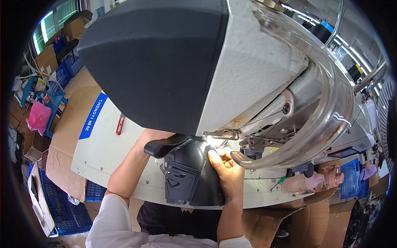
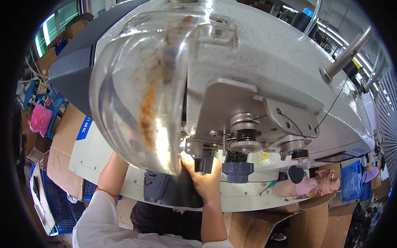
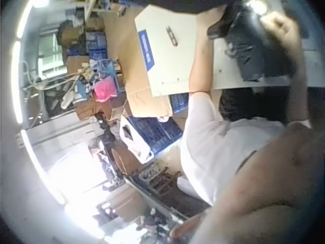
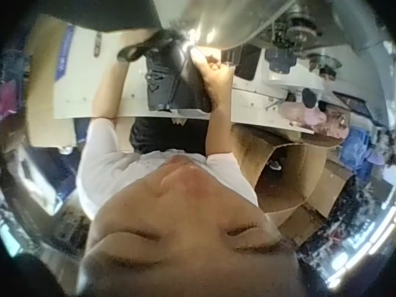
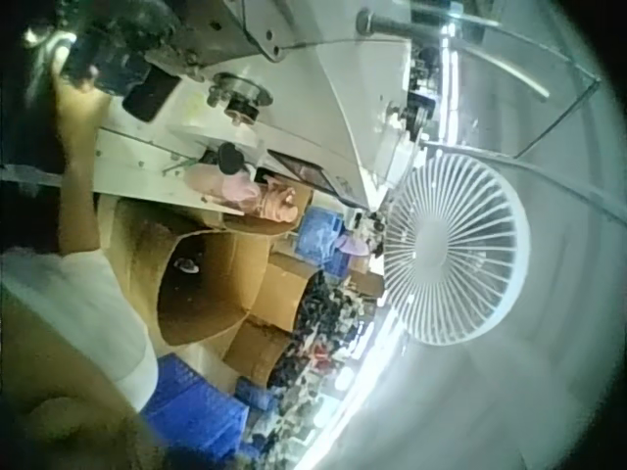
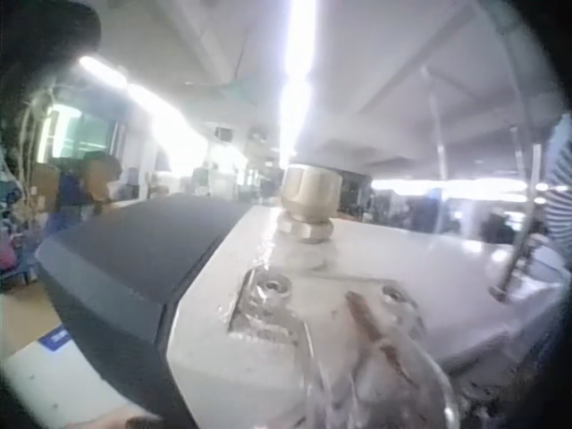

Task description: The person sews shoe components together using a sewing machine and trims excess threads with thread snips.

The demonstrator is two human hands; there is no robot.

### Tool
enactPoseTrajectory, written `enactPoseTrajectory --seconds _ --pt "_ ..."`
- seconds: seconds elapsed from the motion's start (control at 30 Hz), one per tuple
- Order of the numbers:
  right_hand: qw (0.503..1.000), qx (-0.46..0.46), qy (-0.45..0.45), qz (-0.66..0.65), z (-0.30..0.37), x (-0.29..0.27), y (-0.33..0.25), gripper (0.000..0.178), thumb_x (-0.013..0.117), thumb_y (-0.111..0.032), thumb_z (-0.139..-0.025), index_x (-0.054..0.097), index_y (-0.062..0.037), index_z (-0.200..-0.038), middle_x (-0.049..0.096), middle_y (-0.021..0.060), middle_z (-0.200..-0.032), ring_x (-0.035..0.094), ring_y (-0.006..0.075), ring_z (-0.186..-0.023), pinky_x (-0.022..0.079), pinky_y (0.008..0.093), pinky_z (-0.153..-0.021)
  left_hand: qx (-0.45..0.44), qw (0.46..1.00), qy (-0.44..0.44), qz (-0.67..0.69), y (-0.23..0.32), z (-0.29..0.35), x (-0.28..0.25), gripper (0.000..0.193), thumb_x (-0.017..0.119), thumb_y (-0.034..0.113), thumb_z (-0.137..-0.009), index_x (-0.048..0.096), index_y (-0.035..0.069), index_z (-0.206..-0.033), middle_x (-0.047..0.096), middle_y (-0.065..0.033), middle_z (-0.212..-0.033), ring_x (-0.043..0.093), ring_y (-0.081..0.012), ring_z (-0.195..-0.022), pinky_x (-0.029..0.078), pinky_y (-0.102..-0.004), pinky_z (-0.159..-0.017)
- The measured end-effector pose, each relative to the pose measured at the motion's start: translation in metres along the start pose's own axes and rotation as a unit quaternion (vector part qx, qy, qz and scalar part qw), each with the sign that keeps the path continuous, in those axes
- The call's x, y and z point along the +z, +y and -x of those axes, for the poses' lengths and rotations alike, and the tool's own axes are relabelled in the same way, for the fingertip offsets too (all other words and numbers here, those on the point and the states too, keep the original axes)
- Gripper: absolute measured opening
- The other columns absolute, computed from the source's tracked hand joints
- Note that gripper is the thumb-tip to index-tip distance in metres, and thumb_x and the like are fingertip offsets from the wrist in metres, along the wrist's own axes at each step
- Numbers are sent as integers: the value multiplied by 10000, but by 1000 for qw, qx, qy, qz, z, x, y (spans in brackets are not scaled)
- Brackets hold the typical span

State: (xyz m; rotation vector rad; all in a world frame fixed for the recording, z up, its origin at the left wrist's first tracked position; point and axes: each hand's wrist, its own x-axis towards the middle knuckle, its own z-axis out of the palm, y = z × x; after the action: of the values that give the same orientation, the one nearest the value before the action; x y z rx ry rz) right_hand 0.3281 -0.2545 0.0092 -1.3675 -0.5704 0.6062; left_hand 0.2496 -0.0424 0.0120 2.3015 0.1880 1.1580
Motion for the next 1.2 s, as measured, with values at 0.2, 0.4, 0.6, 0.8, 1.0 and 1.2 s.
enactPoseTrajectory --seconds 0.2,0.4,0.6,0.8,1.0,1.2 --pt "997 31 -32 58 -9 -17 4 174 719 -153 -843 657 -4 -907 640 20 -832 557 76 -726 458 223 -677 -6 1000 5 19 1 11 6 78 632 -3 -747 642 0 -825 613 -87 -761 587 -221 -678 461 -339 -604" --pt "975 9 -39 220 -13 -35 20 321 730 -216 -841 679 42 -1024 673 97 -981 591 131 -911 472 247 -800 -90 994 -26 60 13 16 3 72 575 -48 -787 615 -25 -843 618 -52 -782 570 -152 -694 467 -300 -622" --pt "953 168 -46 249 -20 -36 2 325 718 -195 -859 668 27 -1090 653 114 -1149 593 164 -1051 448 270 -944 -172 961 62 208 37 28 5 42 542 -33 -844 583 -38 -839 564 10 -773 507 -84 -737 439 -270 -653" --pt "962 -32 -40 269 -20 -58 56 216 674 -193 -856 638 -14 -972 621 59 -914 551 132 -886 435 276 -771 -170 965 32 197 27 28 9 63 542 -33 -839 601 -34 -860 593 -12 -801 535 -106 -747 452 -274 -663" --pt "994 -44 34 97 -11 -10 20 193 694 -172 -877 554 -72 -790 544 -20 -762 475 71 -693 402 229 -654 -77 996 -12 31 -22 24 15 128 630 20 -796 631 -27 -915 650 -81 -858 622 -184 -803 491 -311 -703" --pt "996 -77 37 30 -6 2 14 160 713 -100 -854 570 -59 -796 537 -33 -722 461 41 -656 393 206 -622 -115 990 44 71 -28 30 6 178 600 92 -846 625 -28 -975 653 -92 -889 629 -191 -838 491 -314 -736"
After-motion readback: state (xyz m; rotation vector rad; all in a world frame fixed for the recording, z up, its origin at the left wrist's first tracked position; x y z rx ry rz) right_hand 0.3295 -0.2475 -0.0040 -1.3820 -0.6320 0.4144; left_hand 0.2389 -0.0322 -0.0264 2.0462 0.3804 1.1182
